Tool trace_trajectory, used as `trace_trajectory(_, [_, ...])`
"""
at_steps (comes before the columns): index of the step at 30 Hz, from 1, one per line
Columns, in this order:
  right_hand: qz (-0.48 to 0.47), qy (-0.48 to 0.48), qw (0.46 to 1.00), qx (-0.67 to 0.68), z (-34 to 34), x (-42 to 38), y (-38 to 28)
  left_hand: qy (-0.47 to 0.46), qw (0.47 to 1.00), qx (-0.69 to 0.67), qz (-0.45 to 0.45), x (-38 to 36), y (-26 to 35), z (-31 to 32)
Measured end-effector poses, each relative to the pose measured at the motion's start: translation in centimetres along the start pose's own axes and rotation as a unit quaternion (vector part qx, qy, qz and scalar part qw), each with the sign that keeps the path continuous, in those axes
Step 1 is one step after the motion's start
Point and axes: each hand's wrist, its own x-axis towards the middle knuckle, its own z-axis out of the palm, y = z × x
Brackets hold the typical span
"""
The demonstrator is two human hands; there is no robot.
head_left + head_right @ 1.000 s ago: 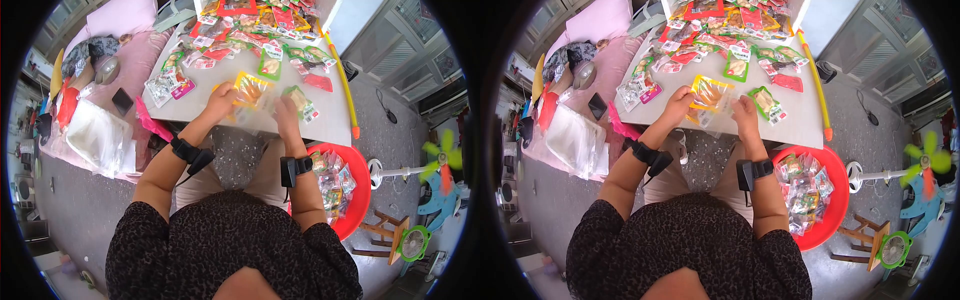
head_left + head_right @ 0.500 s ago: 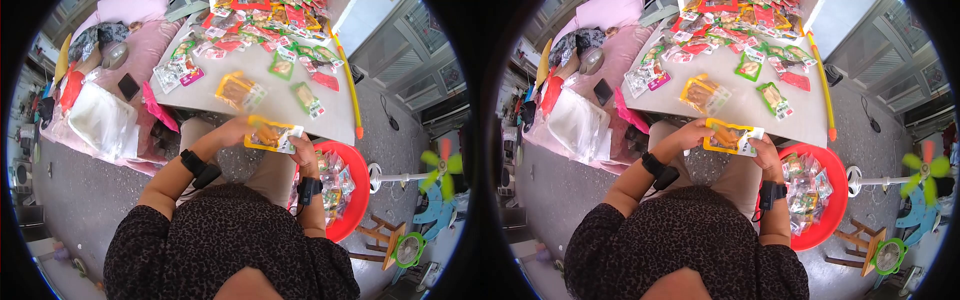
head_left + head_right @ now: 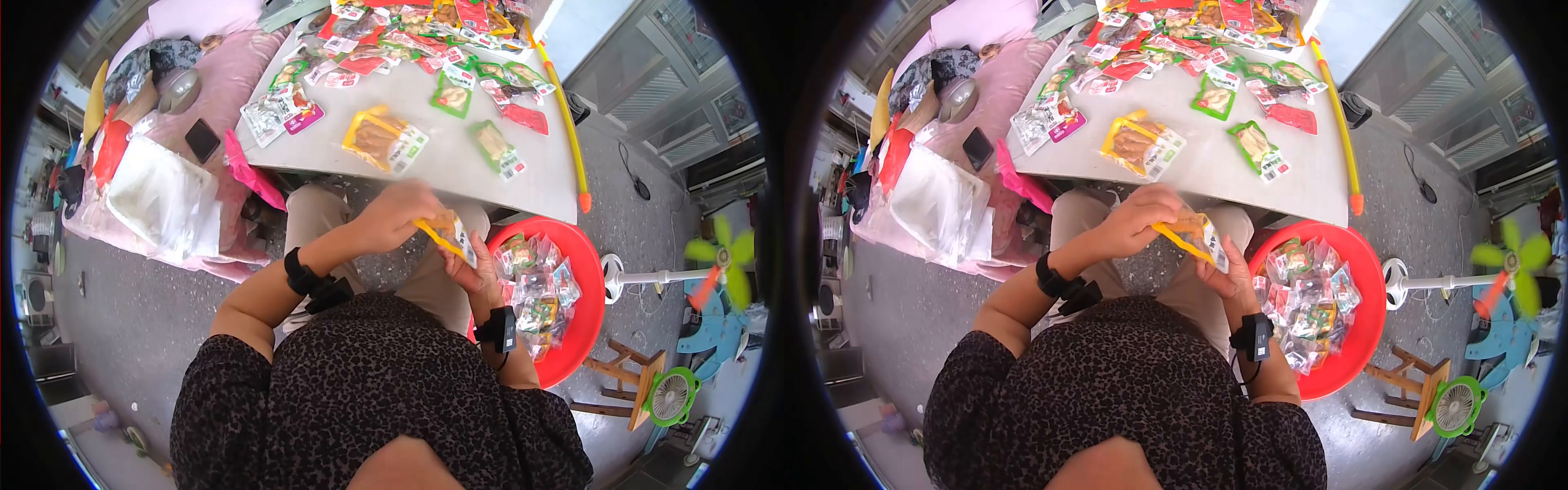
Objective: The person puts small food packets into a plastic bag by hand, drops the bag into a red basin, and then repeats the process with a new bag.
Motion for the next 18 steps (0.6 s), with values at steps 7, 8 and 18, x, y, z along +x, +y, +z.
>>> trace_trajectory(7, [-0.023,0.01,1.0,-0.016,-0.3,-0.9,-0.2,-0.016,0.997,0.064,0.04,-0.1,0.3,0.3])
trace_trajectory(8, [-0.008,0.012,0.999,-0.048,-0.7,-0.9,-0.8,-0.021,0.997,0.058,0.042,-0.1,0.3,0.4])
trace_trajectory(18, [-0.123,0.023,0.978,-0.169,0.7,-0.4,-3.4,-0.01,0.998,0.041,-0.046,1.1,0.3,1.3])
